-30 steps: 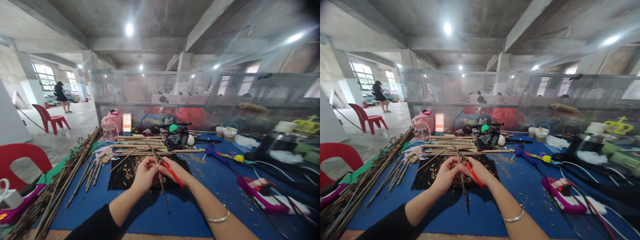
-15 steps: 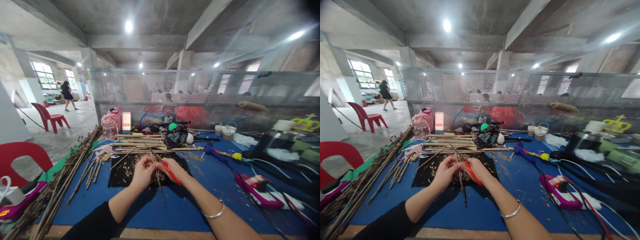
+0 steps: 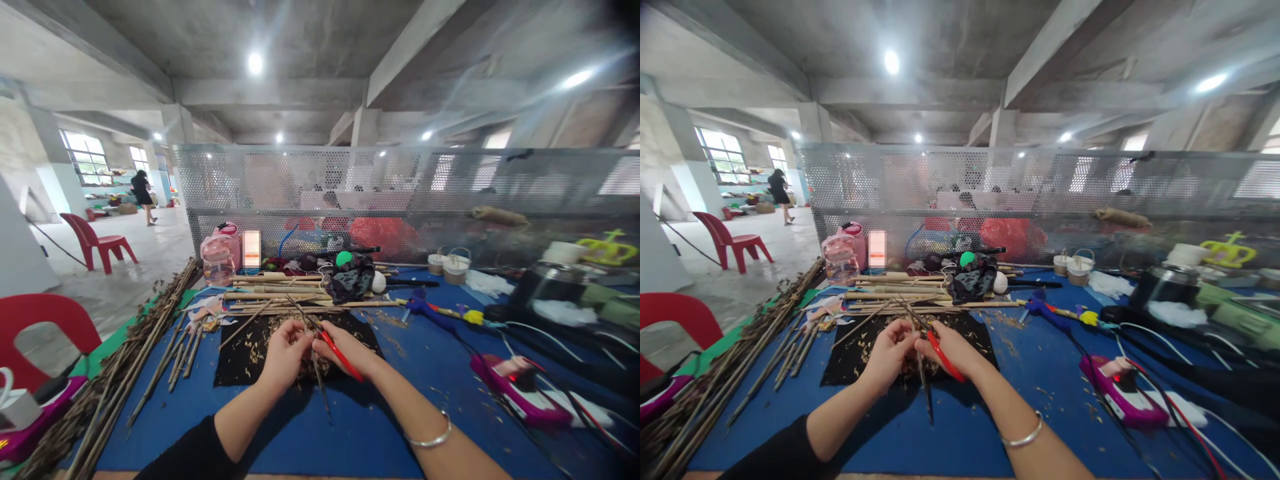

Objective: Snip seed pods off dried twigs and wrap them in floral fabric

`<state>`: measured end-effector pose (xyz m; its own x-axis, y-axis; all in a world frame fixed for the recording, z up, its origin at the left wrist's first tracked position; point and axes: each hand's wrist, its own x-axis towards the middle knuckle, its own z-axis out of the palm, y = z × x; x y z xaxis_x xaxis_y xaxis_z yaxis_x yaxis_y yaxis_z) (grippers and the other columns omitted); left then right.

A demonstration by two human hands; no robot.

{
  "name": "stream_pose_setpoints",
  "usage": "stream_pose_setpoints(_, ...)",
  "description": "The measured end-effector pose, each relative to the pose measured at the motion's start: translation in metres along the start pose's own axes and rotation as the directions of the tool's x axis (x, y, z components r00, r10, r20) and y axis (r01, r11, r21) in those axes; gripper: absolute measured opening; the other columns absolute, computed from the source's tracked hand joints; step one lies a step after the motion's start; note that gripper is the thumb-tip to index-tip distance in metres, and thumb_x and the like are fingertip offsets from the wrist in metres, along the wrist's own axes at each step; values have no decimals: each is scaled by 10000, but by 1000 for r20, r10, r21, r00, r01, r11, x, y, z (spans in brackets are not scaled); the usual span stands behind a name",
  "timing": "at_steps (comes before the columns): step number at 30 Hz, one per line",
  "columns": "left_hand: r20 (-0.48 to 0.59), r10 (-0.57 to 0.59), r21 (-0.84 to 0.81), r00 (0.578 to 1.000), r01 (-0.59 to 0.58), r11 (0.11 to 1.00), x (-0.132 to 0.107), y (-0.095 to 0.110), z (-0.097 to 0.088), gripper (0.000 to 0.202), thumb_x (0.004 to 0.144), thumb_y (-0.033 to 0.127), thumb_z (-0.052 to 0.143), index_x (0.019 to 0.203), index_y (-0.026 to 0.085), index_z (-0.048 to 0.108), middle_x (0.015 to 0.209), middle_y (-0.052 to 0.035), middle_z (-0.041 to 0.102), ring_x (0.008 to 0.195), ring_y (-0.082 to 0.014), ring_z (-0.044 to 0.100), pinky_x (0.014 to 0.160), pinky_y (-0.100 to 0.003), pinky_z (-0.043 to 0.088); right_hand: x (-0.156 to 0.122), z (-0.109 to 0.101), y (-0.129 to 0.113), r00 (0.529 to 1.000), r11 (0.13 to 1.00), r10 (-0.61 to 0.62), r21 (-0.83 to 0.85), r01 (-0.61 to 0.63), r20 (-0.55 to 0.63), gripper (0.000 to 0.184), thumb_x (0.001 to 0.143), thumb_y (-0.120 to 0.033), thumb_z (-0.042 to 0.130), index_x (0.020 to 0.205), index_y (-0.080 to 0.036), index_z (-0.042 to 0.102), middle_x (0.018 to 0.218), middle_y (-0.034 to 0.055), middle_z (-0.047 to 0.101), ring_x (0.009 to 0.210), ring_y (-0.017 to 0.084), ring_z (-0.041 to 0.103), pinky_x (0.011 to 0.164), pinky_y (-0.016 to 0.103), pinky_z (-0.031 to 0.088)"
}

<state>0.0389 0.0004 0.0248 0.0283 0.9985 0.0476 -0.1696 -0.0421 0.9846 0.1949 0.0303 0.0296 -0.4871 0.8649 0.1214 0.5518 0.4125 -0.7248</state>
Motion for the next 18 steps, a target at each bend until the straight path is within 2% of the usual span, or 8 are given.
stream_pose_setpoints(7, 16, 13, -29, 1000, -12, 999, 3, -2, -1, 338, 630, 411, 668, 766, 175, 467, 499, 73, 491, 379, -62, 444, 347, -158, 306, 2, 9, -1, 997, 995, -64, 71, 67, -36, 464, 755, -611, 514, 865, -161, 490, 745, 23, 574, 640, 129, 488, 592, 235, 396)
stream_pose_setpoints(12, -7, 36, 13, 999, -36, 999, 4, -1, -2, 304, 653, 400, 646, 770, 175, 478, 518, 55, 516, 400, -84, 484, 345, -166, 310, 3, 13, -1, 997, 993, -38, 107, 45, -65, 556, 726, -669, 492, 858, -131, 539, 728, 32, 566, 615, 126, 473, 558, 230, 393)
stream_pose_setpoints(18, -26, 90, 17, 996, -89, 996, 3, 0, -3, 247, 653, 347, 654, 739, 164, 512, 512, 56, 514, 412, -73, 485, 409, -176, 372, 4, 14, -4, 996, 989, -1, 144, 14, -86, 530, 712, -640, 537, 845, -127, 549, 713, 29, 568, 587, 117, 460, 540, 223, 388)
